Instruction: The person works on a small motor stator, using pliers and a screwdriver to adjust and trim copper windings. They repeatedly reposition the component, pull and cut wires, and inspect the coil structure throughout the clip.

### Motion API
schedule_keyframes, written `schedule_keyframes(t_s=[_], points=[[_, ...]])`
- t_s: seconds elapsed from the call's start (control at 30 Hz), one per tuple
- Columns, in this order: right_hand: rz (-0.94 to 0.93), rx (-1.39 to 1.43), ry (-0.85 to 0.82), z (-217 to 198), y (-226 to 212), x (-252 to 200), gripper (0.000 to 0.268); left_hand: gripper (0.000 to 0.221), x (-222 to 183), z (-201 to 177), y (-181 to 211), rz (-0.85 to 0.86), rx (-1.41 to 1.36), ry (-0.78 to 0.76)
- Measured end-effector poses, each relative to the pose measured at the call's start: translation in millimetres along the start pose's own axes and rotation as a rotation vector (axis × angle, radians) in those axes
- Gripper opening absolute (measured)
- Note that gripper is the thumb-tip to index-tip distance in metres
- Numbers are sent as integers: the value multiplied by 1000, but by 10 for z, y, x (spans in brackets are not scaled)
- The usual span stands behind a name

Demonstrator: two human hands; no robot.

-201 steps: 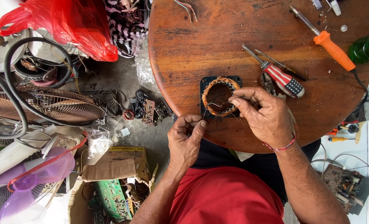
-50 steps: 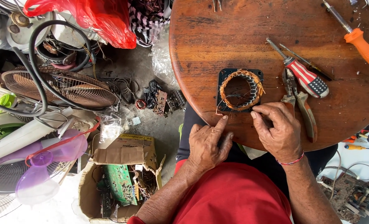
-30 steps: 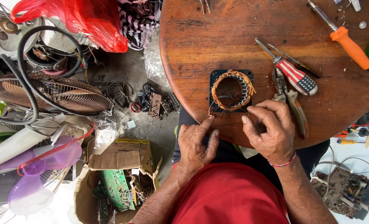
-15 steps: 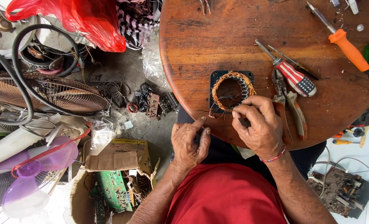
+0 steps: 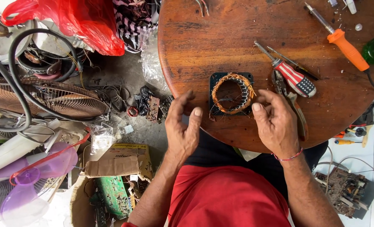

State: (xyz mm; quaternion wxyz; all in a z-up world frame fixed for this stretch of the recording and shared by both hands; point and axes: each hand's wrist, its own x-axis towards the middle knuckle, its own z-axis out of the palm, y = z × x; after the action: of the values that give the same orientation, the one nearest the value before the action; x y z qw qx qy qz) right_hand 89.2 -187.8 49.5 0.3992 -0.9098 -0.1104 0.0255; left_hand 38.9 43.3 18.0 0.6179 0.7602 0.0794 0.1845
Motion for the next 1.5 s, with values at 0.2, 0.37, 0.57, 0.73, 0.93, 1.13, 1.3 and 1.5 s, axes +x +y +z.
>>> schedule_keyframes(t_s=[0.2,0.37,0.57,0.73,0.93,1.13,1.3,1.5], points=[[197,54,-196,-77,-371,268,64,62,434,81,215,-235,34,-329],[240,125,-171,32,-206,261,58,55,358,109,9,-375,40,-322],[204,163,-66,55,-51,205,44,38,319,73,136,-410,-60,-216],[95,164,25,-178,-371,160,48,36,419,-24,752,-239,-162,-156],[57,270,19,-505,-459,156,49,49,446,129,400,-170,-383,-32],[-1,359,-58,-655,-680,196,45,119,290,490,1029,-779,-1136,-137],[-107,348,-104,-826,-899,256,44,88,203,792,861,-310,-1674,-249],[-6,69,-53,-1329,-1183,-18,46,89,262,685,1039,-540,-1871,-409]])
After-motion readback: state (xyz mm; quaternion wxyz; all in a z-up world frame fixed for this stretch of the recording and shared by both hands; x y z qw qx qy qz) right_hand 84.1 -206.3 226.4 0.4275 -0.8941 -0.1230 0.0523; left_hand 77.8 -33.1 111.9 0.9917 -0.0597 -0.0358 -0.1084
